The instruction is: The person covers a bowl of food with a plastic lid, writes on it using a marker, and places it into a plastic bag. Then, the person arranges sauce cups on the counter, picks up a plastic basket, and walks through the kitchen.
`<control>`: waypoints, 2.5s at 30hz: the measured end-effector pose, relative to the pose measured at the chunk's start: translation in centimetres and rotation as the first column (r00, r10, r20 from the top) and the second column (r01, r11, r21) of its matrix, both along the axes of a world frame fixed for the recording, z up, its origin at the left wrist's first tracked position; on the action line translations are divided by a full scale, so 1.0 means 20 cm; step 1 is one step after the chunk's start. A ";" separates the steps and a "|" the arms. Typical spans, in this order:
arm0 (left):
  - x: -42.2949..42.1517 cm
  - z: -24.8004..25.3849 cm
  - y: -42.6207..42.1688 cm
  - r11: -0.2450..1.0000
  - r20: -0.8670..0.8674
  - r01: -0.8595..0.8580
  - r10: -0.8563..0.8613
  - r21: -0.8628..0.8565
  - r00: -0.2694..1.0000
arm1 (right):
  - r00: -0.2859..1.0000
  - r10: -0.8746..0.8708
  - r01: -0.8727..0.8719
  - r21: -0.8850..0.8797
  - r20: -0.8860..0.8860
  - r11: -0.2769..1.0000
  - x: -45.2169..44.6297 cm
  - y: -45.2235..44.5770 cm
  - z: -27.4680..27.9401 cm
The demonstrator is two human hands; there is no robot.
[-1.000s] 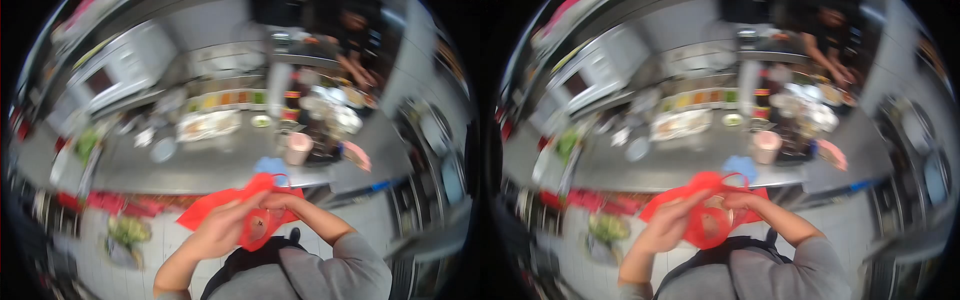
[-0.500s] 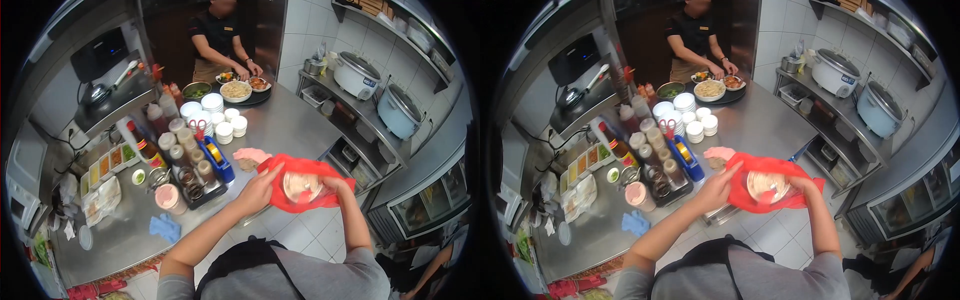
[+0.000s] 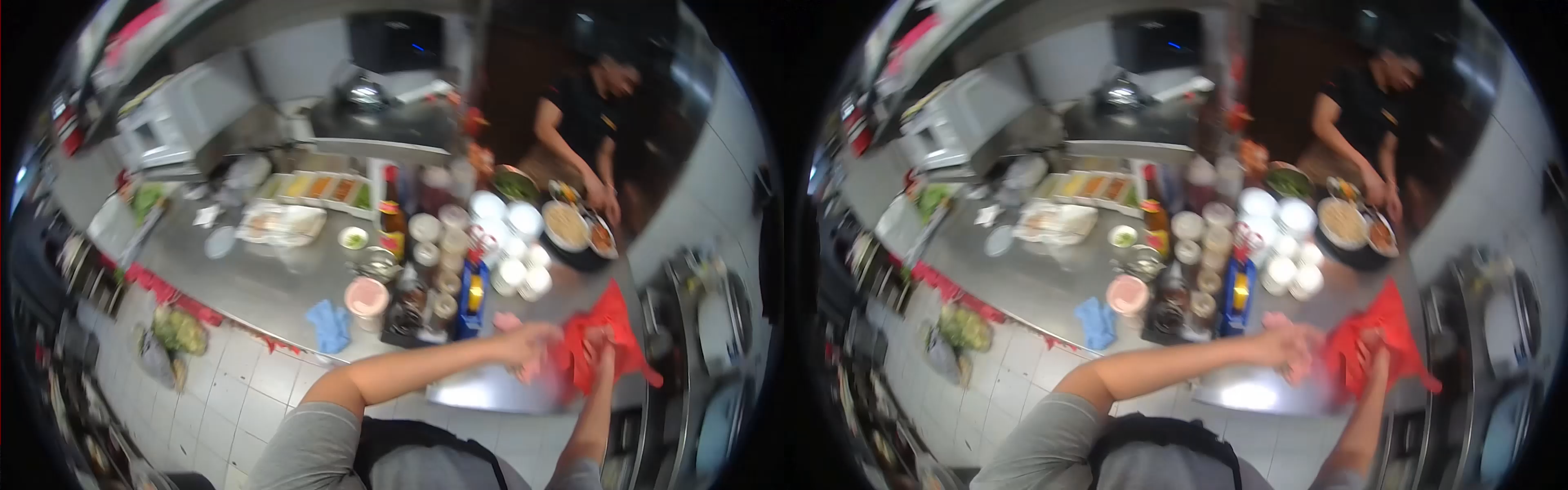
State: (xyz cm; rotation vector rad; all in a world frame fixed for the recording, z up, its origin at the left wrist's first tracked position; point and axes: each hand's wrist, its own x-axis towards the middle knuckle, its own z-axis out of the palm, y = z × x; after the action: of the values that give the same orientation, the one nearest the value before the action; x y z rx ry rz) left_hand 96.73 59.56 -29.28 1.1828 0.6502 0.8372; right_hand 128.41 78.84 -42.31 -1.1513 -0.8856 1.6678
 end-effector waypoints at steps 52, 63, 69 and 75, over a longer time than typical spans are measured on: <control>-0.42 0.74 -0.31 0.895 -0.733 0.235 0.135 0.379 0.667 | 0.749 0.161 -0.401 0.246 0.643 0.883 -0.66 0.12 0.39; -0.44 -0.45 -1.35 0.352 -0.733 -0.874 0.680 0.336 -0.008 | 0.809 0.558 -0.561 -0.041 0.186 0.827 -1.23 -0.68 0.27; -0.01 -1.52 -2.38 -0.045 -0.957 -0.997 0.286 -0.059 0.044 | 0.827 0.461 -0.516 0.110 0.322 0.850 -1.29 -0.78 0.22; 0.30 -1.64 -3.19 -0.372 -0.600 -0.474 0.412 -0.798 0.686 | 0.707 0.374 -0.598 0.225 0.600 0.769 -1.43 -1.04 0.50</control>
State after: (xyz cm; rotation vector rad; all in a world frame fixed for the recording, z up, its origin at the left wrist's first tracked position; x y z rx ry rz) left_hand 102.79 -4.31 -62.08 -0.7352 1.5203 0.6064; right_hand 99.90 57.97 -32.26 -1.1413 -1.9586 1.4596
